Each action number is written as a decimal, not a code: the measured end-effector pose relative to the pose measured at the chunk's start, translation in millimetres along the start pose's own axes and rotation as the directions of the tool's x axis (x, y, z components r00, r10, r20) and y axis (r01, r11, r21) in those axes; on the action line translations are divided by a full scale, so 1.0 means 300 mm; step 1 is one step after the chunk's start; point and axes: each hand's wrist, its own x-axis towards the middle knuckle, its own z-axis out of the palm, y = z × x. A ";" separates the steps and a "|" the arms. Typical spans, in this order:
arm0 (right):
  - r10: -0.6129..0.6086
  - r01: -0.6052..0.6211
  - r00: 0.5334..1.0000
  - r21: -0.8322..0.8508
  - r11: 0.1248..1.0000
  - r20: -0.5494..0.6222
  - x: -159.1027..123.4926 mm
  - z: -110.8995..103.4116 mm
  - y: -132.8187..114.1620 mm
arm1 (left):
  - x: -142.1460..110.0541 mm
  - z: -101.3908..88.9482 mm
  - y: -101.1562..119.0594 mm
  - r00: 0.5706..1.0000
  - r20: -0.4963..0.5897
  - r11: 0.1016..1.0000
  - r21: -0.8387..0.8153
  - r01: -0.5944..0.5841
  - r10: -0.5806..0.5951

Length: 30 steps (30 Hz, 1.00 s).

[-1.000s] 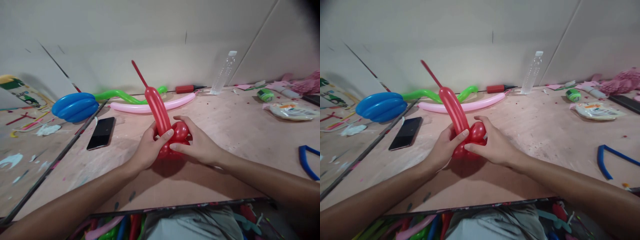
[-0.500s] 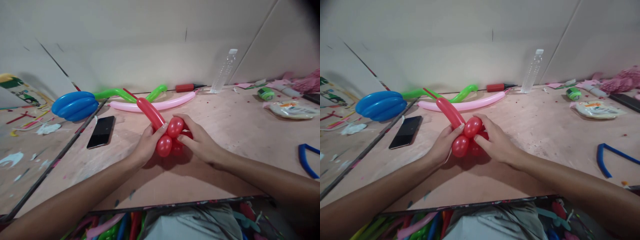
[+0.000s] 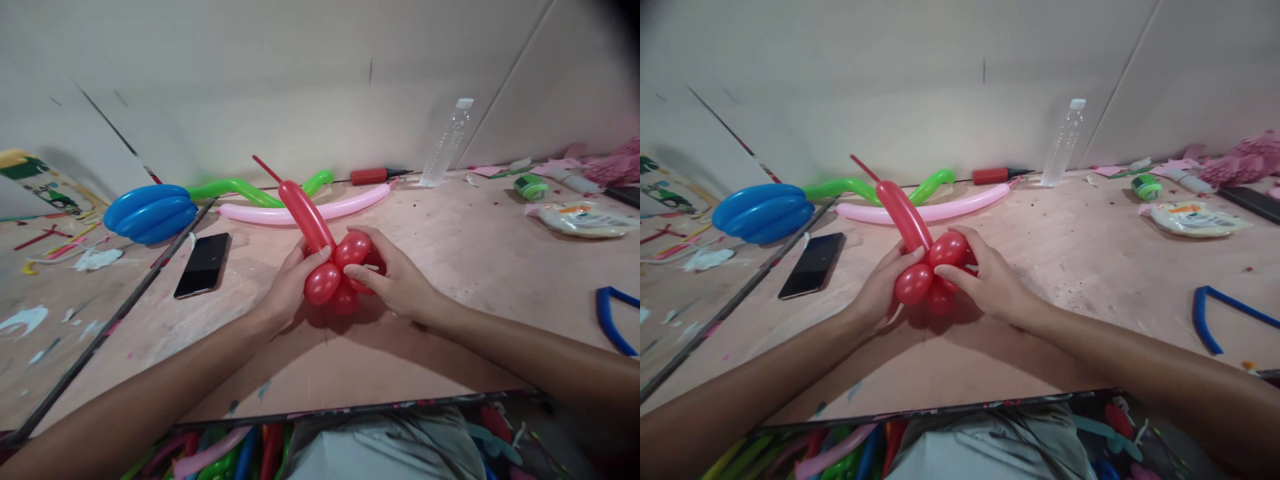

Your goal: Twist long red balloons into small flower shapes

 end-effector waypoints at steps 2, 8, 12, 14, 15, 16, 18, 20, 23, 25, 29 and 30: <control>-0.027 0.026 1.000 0.013 1.000 0.010 0.005 -0.001 0.002 | 0.002 0.000 0.002 1.000 -0.007 1.000 -0.013 0.008 -0.008; 0.014 -0.012 1.000 0.085 0.996 -0.028 0.005 0.003 -0.012 | -0.008 -0.015 0.002 0.990 0.141 0.999 -0.048 -0.008 0.015; 0.019 -0.013 0.999 0.104 0.994 -0.050 0.005 0.006 -0.013 | -0.008 -0.025 -0.007 0.991 0.120 0.991 0.116 -0.068 0.054; 0.008 -0.002 0.999 0.104 0.995 -0.052 0.005 0.007 -0.008 | -0.005 -0.026 -0.008 0.994 0.061 0.974 0.204 -0.101 0.091; 0.003 0.002 0.998 0.105 0.995 -0.056 0.006 0.008 -0.004 | -0.005 -0.025 -0.007 0.992 0.051 0.960 0.250 -0.122 0.113; -0.001 0.008 0.998 0.107 0.994 -0.060 0.007 0.008 0.000 | -0.006 -0.023 -0.003 0.989 0.055 0.940 0.306 -0.149 0.139; -0.005 0.012 0.998 0.117 0.993 -0.059 0.010 0.008 0.007 | -0.010 -0.018 0.010 0.977 0.084 0.880 0.425 -0.211 0.194; -0.001 0.007 0.999 0.127 0.992 -0.051 0.013 0.005 0.012 | -0.015 -0.012 0.026 0.968 0.114 0.828 0.501 -0.251 0.224; 0.010 -0.003 0.999 0.152 0.988 -0.048 0.018 0.000 0.017 | -0.015 -0.010 0.047 0.964 0.129 0.811 0.521 -0.267 0.234; 0.005 0.002 0.999 0.185 0.983 -0.041 0.019 -0.002 0.018 | -0.011 -0.013 0.056 0.960 0.130 0.812 0.513 -0.278 0.247; -0.010 0.011 1.000 0.193 0.981 -0.004 0.016 -0.002 0.017 | -0.006 -0.026 0.056 0.951 0.153 0.826 0.472 -0.309 0.268; -0.014 0.015 1.000 0.186 0.982 -0.008 0.015 -0.001 0.015 | -0.006 -0.029 0.053 0.954 0.160 0.839 0.454 -0.299 0.254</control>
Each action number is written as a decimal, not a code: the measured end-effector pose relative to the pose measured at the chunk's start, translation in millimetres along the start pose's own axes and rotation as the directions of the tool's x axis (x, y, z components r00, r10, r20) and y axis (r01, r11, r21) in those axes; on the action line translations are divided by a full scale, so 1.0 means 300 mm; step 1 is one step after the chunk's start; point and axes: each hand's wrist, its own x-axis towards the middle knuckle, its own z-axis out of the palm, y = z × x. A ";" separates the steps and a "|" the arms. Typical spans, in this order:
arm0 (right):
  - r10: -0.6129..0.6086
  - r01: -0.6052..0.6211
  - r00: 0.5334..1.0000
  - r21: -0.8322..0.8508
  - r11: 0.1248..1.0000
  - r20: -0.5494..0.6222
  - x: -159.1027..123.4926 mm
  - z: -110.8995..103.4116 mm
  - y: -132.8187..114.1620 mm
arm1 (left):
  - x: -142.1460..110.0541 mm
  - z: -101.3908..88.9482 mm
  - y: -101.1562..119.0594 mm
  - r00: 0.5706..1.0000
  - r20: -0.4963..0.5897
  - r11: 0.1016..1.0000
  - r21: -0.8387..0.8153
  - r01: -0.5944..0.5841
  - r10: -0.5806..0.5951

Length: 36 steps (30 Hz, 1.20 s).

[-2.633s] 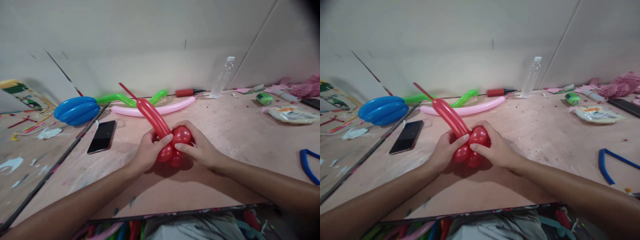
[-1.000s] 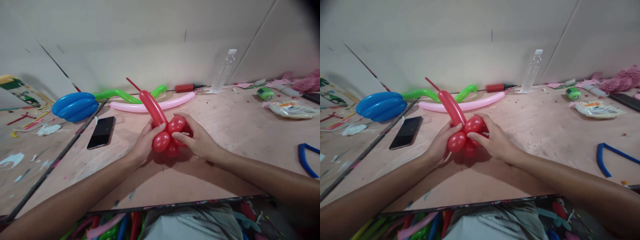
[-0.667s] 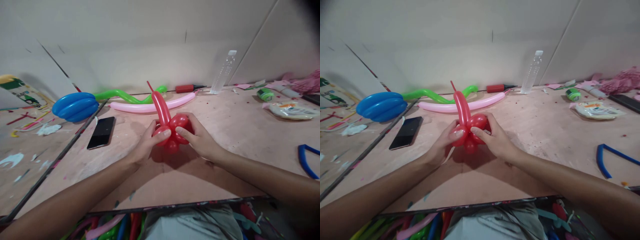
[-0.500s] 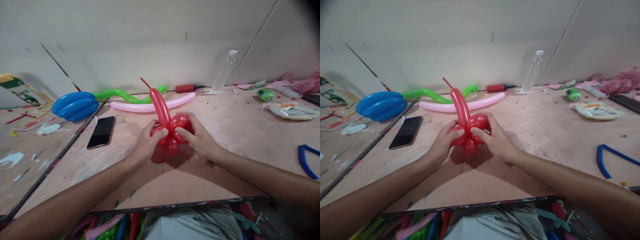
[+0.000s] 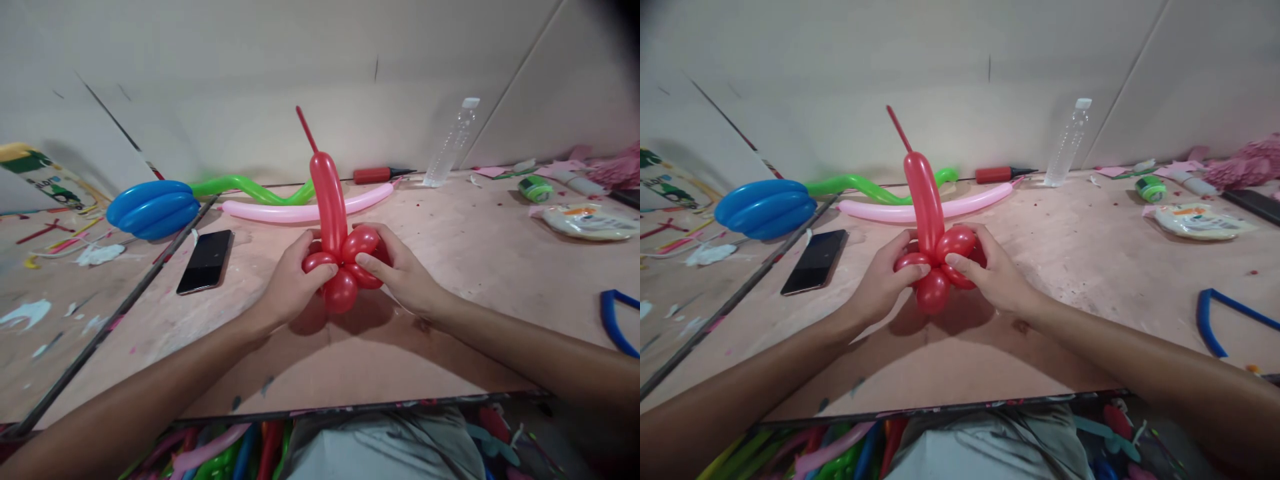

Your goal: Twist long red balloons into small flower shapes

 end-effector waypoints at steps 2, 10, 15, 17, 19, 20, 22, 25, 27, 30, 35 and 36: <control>-0.015 0.015 1.000 -0.019 1.000 -0.018 -0.004 0.003 -0.005 | -0.005 0.001 -0.011 0.998 0.025 0.997 -0.064 0.051 -0.049; 0.011 -0.011 1.000 -0.073 0.997 -0.011 -0.013 -0.004 -0.011 | -0.001 0.002 -0.032 0.993 0.072 0.982 -0.159 0.102 -0.091; 0.015 -0.014 1.000 -0.054 0.998 0.016 -0.013 -0.010 -0.005 | 0.008 0.003 -0.033 0.994 0.022 0.976 -0.186 0.113 -0.110; 0.021 -0.020 0.999 -0.033 0.999 0.033 -0.015 -0.009 -0.001 | 0.007 0.008 -0.032 0.990 0.020 0.969 -0.203 0.143 -0.142; 0.037 -0.035 0.995 -0.019 0.999 0.090 -0.017 -0.010 0.003 | 0.006 0.012 -0.029 0.982 0.011 0.956 -0.226 0.185 -0.187; 0.039 -0.036 0.991 -0.022 0.999 0.128 -0.017 -0.013 0.004 | 0.007 0.012 -0.028 0.979 -0.004 0.950 -0.240 0.198 -0.205; 0.003 0.007 0.987 -0.057 0.998 0.159 -0.015 -0.027 0.001 | 0.012 0.004 -0.025 0.978 -0.030 0.953 -0.233 0.194 -0.206; -0.227 0.230 0.973 -0.280 0.932 0.044 -0.005 -0.069 -0.025 | 0.026 -0.031 -0.010 0.991 -0.006 0.991 -0.014 0.136 -0.136; -0.458 0.425 0.887 -0.509 0.749 0.066 0.004 -0.098 -0.053 | 0.032 -0.061 0.012 0.997 0.026 0.964 0.260 0.061 -0.070; -0.568 0.612 0.756 -0.658 0.438 0.325 0.010 -0.105 -0.100 | 0.029 -0.095 0.058 0.985 0.105 0.729 0.662 -0.174 0.140; -0.250 0.508 0.855 -0.828 0.236 0.454 -0.003 -0.011 -0.137 | -0.007 -0.075 0.128 0.864 0.361 0.129 0.895 -0.426 0.351; -0.149 0.443 0.896 -0.866 0.230 0.419 -0.002 0.005 -0.135 | -0.017 -0.063 0.133 0.847 0.387 0.074 0.895 -0.440 0.364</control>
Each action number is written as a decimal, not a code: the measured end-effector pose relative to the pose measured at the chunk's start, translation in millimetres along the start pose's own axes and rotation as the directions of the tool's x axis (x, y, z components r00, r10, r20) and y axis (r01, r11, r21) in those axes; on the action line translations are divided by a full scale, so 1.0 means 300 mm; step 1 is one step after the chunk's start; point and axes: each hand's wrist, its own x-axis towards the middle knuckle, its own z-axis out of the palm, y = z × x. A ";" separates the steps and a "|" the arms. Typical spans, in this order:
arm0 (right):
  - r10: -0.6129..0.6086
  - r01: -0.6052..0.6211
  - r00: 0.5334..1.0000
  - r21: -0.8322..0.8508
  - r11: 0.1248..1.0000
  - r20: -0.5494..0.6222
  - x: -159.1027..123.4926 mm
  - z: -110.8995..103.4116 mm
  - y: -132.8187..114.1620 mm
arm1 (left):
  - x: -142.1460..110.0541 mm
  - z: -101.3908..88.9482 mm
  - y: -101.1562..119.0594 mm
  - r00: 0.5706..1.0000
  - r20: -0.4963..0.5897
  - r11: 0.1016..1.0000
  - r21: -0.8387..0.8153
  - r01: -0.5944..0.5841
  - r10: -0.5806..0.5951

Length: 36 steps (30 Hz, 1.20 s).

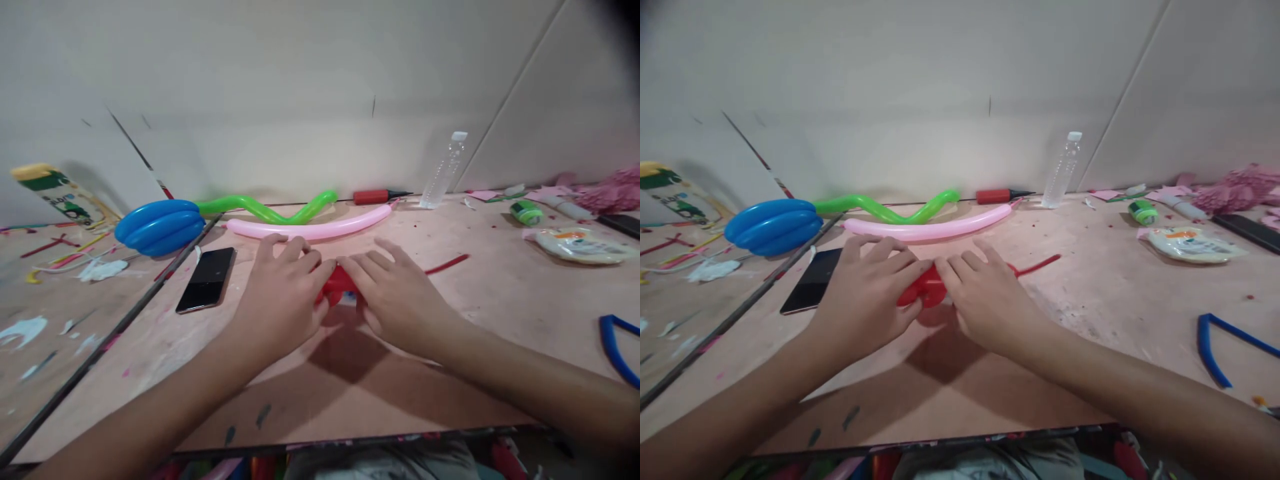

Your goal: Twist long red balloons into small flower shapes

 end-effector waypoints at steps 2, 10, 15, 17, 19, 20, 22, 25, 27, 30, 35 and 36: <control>0.165 -0.171 0.975 0.027 0.985 0.150 0.012 0.016 -0.001 | -0.008 -0.001 0.034 0.997 -0.073 0.999 0.035 -0.031 0.033; 0.344 -0.425 0.904 0.590 0.686 0.252 0.023 0.049 0.141 | -0.079 0.093 0.148 0.923 -0.154 0.806 -0.451 -0.383 0.353; 0.254 -0.306 0.933 0.934 0.186 0.255 0.015 0.048 0.124 | -0.075 0.173 0.133 0.962 0.089 0.776 -0.613 -0.150 0.256; 0.260 -0.299 0.925 0.953 0.052 0.276 0.012 0.049 0.106 | -0.068 0.187 0.121 0.964 0.175 0.752 -0.658 -0.038 0.202; 0.262 -0.294 0.918 0.954 -0.057 0.298 0.010 0.050 0.089 | -0.063 0.187 0.116 0.960 0.246 0.726 -0.684 0.072 0.137; 0.259 -0.288 0.916 0.952 -0.101 0.305 0.010 0.050 0.081 | -0.061 0.183 0.116 0.955 0.279 0.703 -0.700 0.130 0.102; 0.262 -0.270 0.914 0.947 -0.172 0.308 0.011 0.054 0.066 | -0.058 0.171 0.123 0.938 0.343 0.615 -0.749 0.246 0.043; 0.280 -0.231 0.911 0.937 -0.261 0.303 0.014 0.065 0.042 | -0.052 0.153 0.147 0.901 0.433 0.372 -0.838 0.400 0.007; 0.281 -0.205 0.911 0.923 -0.326 0.302 0.016 0.073 0.021 | -0.050 0.147 0.166 0.875 0.484 0.135 -0.869 0.477 0.025; 0.324 -0.176 0.897 0.916 -0.362 0.301 0.019 0.081 -0.014 | -0.049 0.150 0.187 0.841 0.539 -0.177 -0.824 0.539 0.048; 0.525 -0.070 0.807 0.927 -0.370 0.271 0.024 0.072 -0.063 | -0.052 0.151 0.196 0.800 0.599 -0.302 -0.759 0.577 0.022; 0.550 -0.053 0.789 0.921 -0.385 0.275 0.024 0.070 -0.068 | -0.052 0.149 0.198 0.795 0.605 -0.321 -0.748 0.581 0.030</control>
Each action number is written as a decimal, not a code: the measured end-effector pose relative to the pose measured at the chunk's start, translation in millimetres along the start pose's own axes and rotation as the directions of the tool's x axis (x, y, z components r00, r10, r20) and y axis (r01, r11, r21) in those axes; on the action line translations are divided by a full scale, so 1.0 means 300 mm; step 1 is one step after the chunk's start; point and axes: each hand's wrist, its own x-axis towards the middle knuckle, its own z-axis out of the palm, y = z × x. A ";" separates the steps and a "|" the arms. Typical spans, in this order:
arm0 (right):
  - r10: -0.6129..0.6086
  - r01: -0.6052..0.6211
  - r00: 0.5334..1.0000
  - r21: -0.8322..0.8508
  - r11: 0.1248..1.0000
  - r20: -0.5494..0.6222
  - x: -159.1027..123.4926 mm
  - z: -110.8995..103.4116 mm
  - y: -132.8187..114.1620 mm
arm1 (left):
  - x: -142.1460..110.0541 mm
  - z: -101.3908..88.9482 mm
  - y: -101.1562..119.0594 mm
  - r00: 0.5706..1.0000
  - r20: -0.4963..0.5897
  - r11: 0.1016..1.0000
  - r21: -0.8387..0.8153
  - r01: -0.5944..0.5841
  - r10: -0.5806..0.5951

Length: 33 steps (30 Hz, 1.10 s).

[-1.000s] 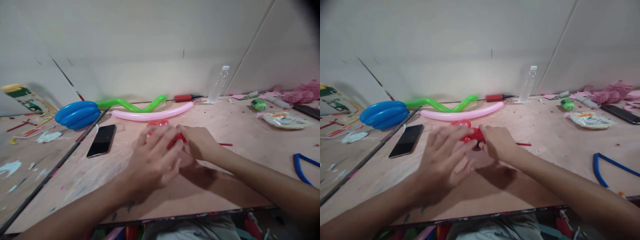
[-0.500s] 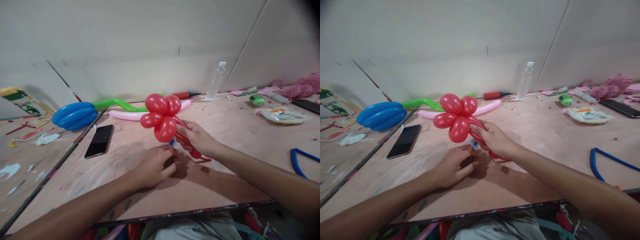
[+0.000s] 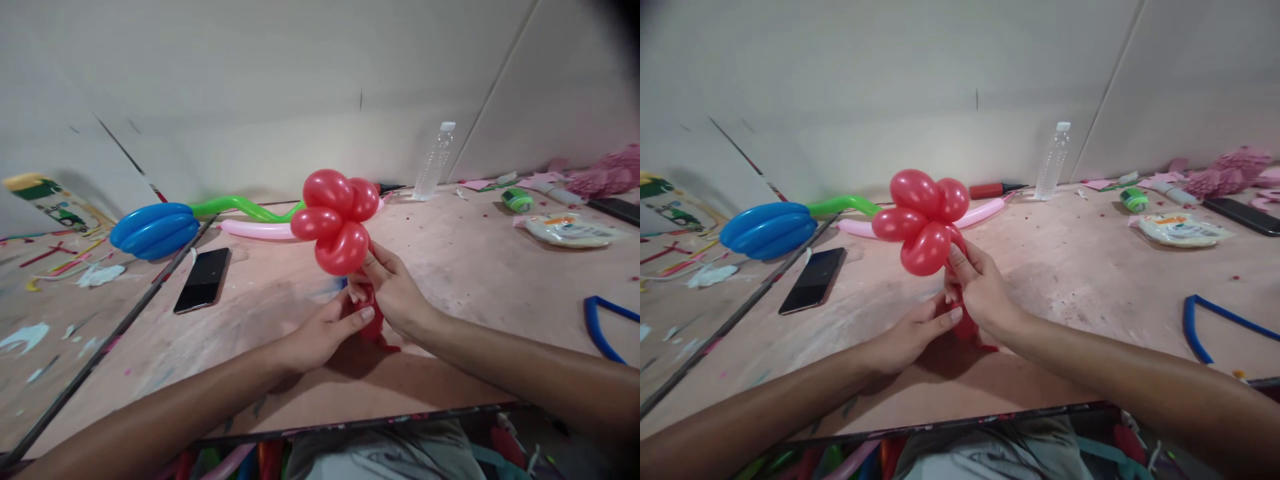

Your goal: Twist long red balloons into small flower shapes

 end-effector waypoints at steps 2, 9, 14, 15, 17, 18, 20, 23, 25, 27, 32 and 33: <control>0.011 -0.010 0.999 0.009 1.000 -0.031 -0.002 0.002 -0.001 | -0.001 0.006 0.002 1.000 -0.005 1.000 -0.022 0.002 -0.002; -0.023 0.028 0.999 -0.269 0.963 0.023 0.048 -0.083 -0.035 | 0.015 -0.068 0.040 0.959 -0.277 0.959 0.284 0.022 0.060; -0.167 0.365 0.931 -0.858 0.362 0.325 0.040 -0.139 -0.070 | 0.020 -0.177 0.096 0.878 -0.333 0.427 0.888 0.170 0.342; -0.210 0.498 0.862 -0.847 0.185 0.461 0.032 -0.140 -0.067 | 0.021 -0.186 0.101 0.881 -0.339 0.324 0.918 0.231 0.332; -0.204 0.702 0.683 -0.707 -0.083 0.702 0.018 -0.131 -0.049 | 0.021 -0.185 0.100 0.892 -0.338 0.265 0.928 0.262 0.300; -0.178 0.756 0.608 -0.632 -0.169 0.774 0.014 -0.124 -0.037 | 0.021 -0.178 0.095 0.898 -0.326 0.310 0.922 0.233 0.296; -0.123 0.766 0.572 -0.582 -0.273 0.811 0.014 -0.110 -0.011 | 0.020 -0.159 0.078 0.920 -0.302 0.537 0.834 0.127 0.252; -0.025 0.703 0.665 -0.637 -0.317 0.747 0.030 -0.096 0.012 | 0.018 -0.139 0.049 0.977 -0.212 0.873 0.476 0.106 -0.003; 0.019 0.629 0.750 -0.704 -0.330 0.661 0.039 -0.092 0.011 | 0.016 -0.137 0.039 0.979 -0.125 0.923 0.332 0.196 -0.162; 0.045 0.544 0.825 -0.768 -0.339 0.564 0.042 -0.088 0.004 | 0.013 -0.137 0.044 0.979 -0.104 0.910 0.362 0.201 -0.175; 0.103 0.500 0.863 -0.808 -0.312 0.494 0.031 -0.081 -0.002 | -0.006 -0.097 0.086 0.960 -0.169 0.669 0.743 -0.024 0.223; 0.100 0.500 0.863 -0.809 -0.311 0.495 0.030 -0.080 0.000 | -0.008 -0.086 0.089 0.952 -0.170 0.606 0.795 -0.021 0.255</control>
